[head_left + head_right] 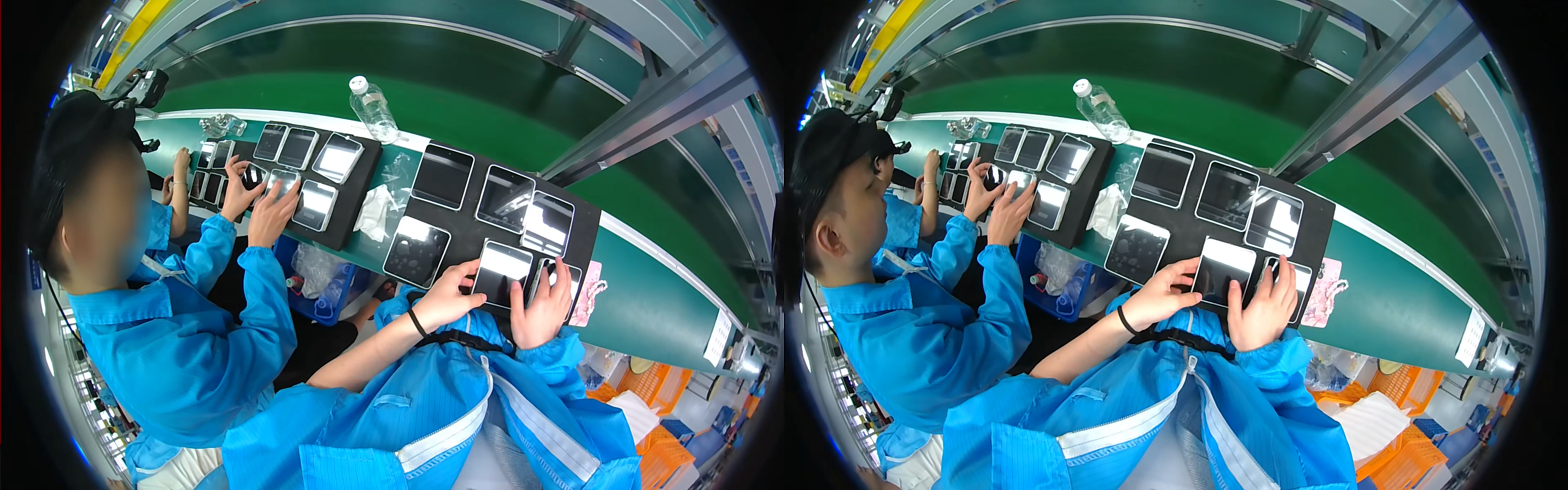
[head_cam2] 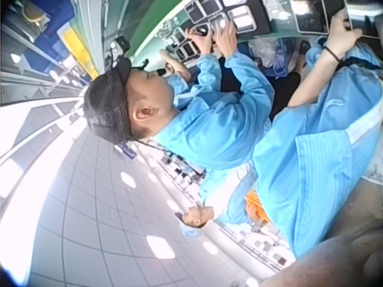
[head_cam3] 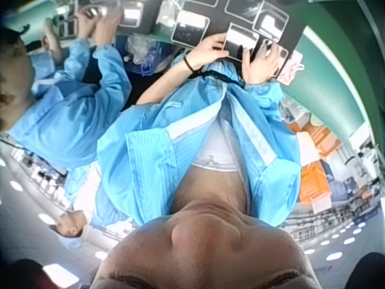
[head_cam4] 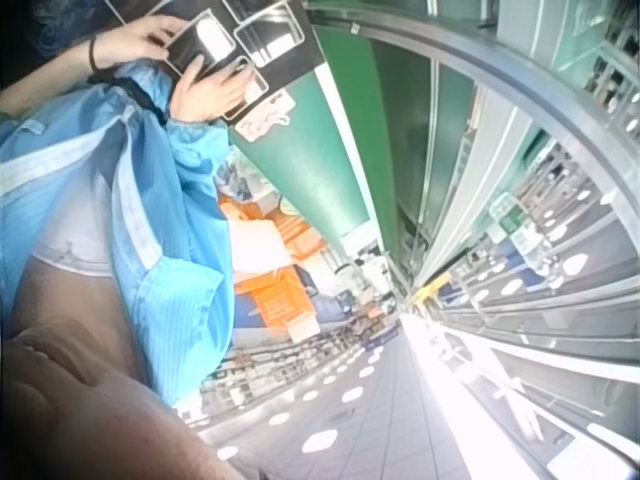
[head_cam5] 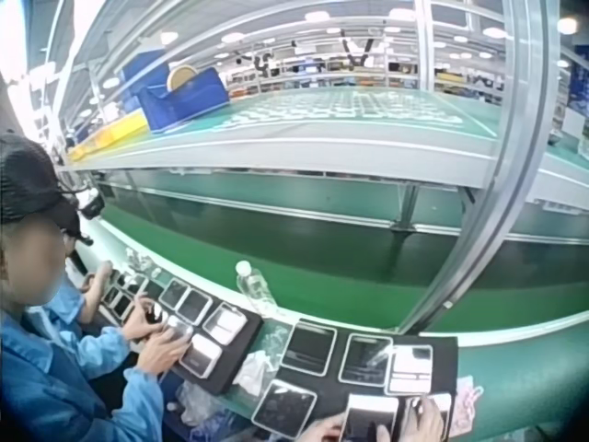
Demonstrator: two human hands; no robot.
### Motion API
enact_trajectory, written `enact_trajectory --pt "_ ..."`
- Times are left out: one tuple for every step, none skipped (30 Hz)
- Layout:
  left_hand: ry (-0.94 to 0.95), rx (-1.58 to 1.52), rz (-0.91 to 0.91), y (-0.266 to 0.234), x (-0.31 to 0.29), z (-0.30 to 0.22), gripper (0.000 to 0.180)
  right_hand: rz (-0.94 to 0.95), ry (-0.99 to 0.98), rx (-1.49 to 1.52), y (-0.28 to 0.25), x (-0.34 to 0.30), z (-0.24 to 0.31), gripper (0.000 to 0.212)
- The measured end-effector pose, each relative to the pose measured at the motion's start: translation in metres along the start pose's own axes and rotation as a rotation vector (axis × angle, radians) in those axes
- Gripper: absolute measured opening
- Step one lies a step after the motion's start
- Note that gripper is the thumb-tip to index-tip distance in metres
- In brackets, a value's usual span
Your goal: Manually assemble and inspect electronic devices at a factory production line station.
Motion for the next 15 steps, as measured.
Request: enact_trajectory --pt "-0.133 -0.174 0.091 0.003 0.0 -0.001 0.068 0.0 -0.02 -0.035 0.001 -0.001 0.003 0.06" --pt "-0.183 -0.21 0.101 0.004 -0.002 -0.004 0.066 0.013 -0.039 -0.067 0.002 -0.003 0.005 0.071" --pt "-0.183 -0.211 0.098 0.005 -0.002 -0.001 0.066 0.014 -0.042 -0.066 0.003 -0.004 0.007 0.071" --pt "-0.177 -0.27 0.058 0.007 -0.003 0.005 0.065 0.025 -0.062 -0.072 0.004 -0.006 0.009 0.074" --pt "-0.171 -0.33 0.017 0.008 -0.003 0.008 0.064 0.036 -0.083 -0.079 0.006 -0.008 0.01 0.077" --pt "-0.172 -0.333 0.019 0.01 -0.004 0.008 0.064 0.05 -0.08 -0.073 0.008 -0.01 0.008 0.083" --pt "-0.151 -0.321 0.032 0.013 -0.004 0.007 0.066 0.051 -0.082 -0.076 0.009 -0.01 0.008 0.083" --pt "-0.131 -0.309 0.045 0.015 -0.005 0.005 0.068 0.068 -0.075 -0.044 0.01 -0.01 0.008 0.085" --pt "-0.005 -0.048 0.002 0.015 -0.012 -0.009 0.072 0.088 -0.072 -0.012 0.011 -0.01 0.007 0.087" --pt "0.12 0.188 -0.058 0.02 -0.015 -0.004 0.076 0.091 -0.075 -0.003 0.014 -0.011 0.006 0.091" --pt "0.242 0.424 -0.12 0.025 -0.018 0.001 0.079 0.096 -0.082 -0.006 0.015 -0.012 0.006 0.091" --pt "0.126 0.357 -0.054 0.026 -0.019 0.0 0.081 0.099 -0.068 0.002 0.016 -0.012 0.006 0.092" --pt "0.123 0.351 -0.063 0.025 -0.018 0.0 0.081 0.102 -0.053 0.011 0.016 -0.013 0.005 0.093" --pt "0.141 0.287 -0.039 0.025 -0.018 0.0 0.081 0.107 -0.063 0.012 0.016 -0.013 0.005 0.093" --pt "0.16 0.226 -0.014 0.025 -0.019 -0.002 0.082 0.1 -0.063 0.01 0.016 -0.013 0.004 0.093"
Point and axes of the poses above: each hand's wrist, its own x-axis towards the middle knuckle, its own y-axis out of the palm, z = x × y, the point moved 4 cm from there along x, towards the middle knuckle, and after that the axes turned 10 degrees about -z, right-handed, at the moved point
